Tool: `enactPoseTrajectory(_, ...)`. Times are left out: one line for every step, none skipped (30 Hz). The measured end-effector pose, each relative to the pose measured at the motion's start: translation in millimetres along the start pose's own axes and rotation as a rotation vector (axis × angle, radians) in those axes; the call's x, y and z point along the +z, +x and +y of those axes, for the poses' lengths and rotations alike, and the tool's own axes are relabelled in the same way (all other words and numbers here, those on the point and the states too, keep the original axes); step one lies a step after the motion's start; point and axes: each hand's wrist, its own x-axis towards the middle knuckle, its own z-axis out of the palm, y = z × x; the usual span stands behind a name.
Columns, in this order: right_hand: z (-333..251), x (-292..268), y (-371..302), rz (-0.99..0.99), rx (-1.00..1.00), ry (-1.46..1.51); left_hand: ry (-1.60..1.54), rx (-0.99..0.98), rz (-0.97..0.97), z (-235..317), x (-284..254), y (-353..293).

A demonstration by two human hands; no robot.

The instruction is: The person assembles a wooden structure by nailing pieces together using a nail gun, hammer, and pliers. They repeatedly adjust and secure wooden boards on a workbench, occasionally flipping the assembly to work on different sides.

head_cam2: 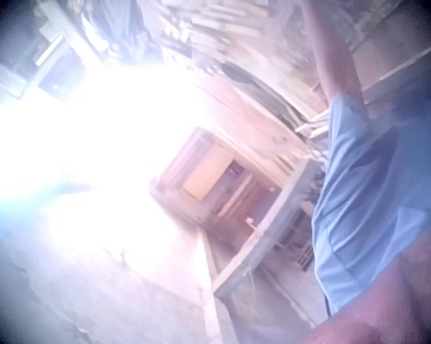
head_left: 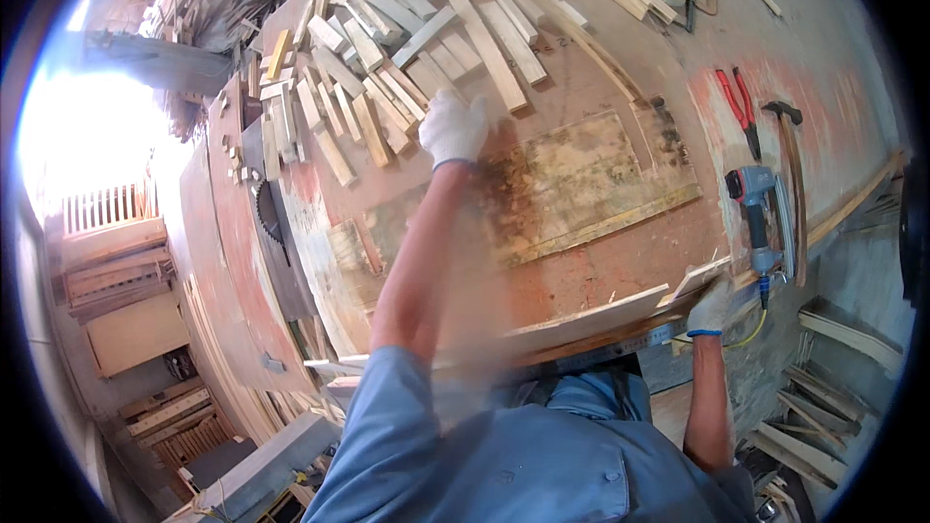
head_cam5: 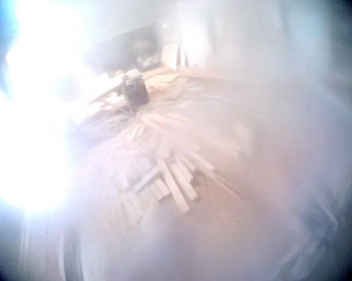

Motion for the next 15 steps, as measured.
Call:
enactPoseTrajectory(0, -3, 0, -0.037, 0.027, 0.043, 0.02, -0.01, 0.057, -1, 16, 6)
enactPoseTrajectory(0, -10, 1, -0.073, 0.057, 0.084, 0.041, -0.02, 0.11, -1, 27, 8)
enactPoseTrajectory(1, -15, 3, -0.112, 0.086, 0.124, -0.013, -0.082, 0.088, -4, 34, 13)
enactPoseTrajectory(-34, 23, -21, 0.038, 0.062, 0.021, -0.06, -0.151, 0.067, -12, 39, 17)
enactPoseTrajectory(-34, 25, -20, 0.048, 0.011, -0.042, -0.114, -0.21, 0.05, -16, 38, 23)
enactPoseTrajectory(-30, 25, -20, 0.054, -0.036, -0.109, -0.196, -0.255, 0.08, -25, 37, 25)
enactPoseTrajectory(-34, 26, -23, -0.007, -0.054, -0.084, -0.336, -0.294, -0.054, -54, 42, 38)
enactPoseTrajectory(-35, 21, -28, -0.031, -0.07, -0.06, -0.502, -0.222, -0.163, -42, 18, 27)
enactPoseTrajectory(-37, 17, -33, -0.06, -0.087, -0.035, -0.666, -0.156, -0.271, -31, -13, 5)
enactPoseTrajectory(-31, 17, -29, -0.033, -0.029, -0.04, -0.84, -0.13, -0.273, -37, -26, -9)
enactPoseTrajectory(-26, 17, -26, -0.005, 0.03, -0.05, -1.015, -0.108, -0.278, -46, -33, -22)
enactPoseTrajectory(-26, 16, -27, 0.002, 0.019, -0.122, -1.068, -0.055, -0.465, -65, -41, -25)
enactPoseTrajectory(-27, 17, -26, 0.004, 0.009, -0.2, -1.09, -0.118, -0.479, -64, -46, -43)
enactPoseTrajectory(-27, 20, -25, 0.009, -0.004, -0.274, -1.111, -0.175, -0.494, -54, -54, -61)
enactPoseTrajectory(-28, 22, -23, 0.016, -0.015, -0.348, -1.13, -0.231, -0.511, -48, -58, -76)
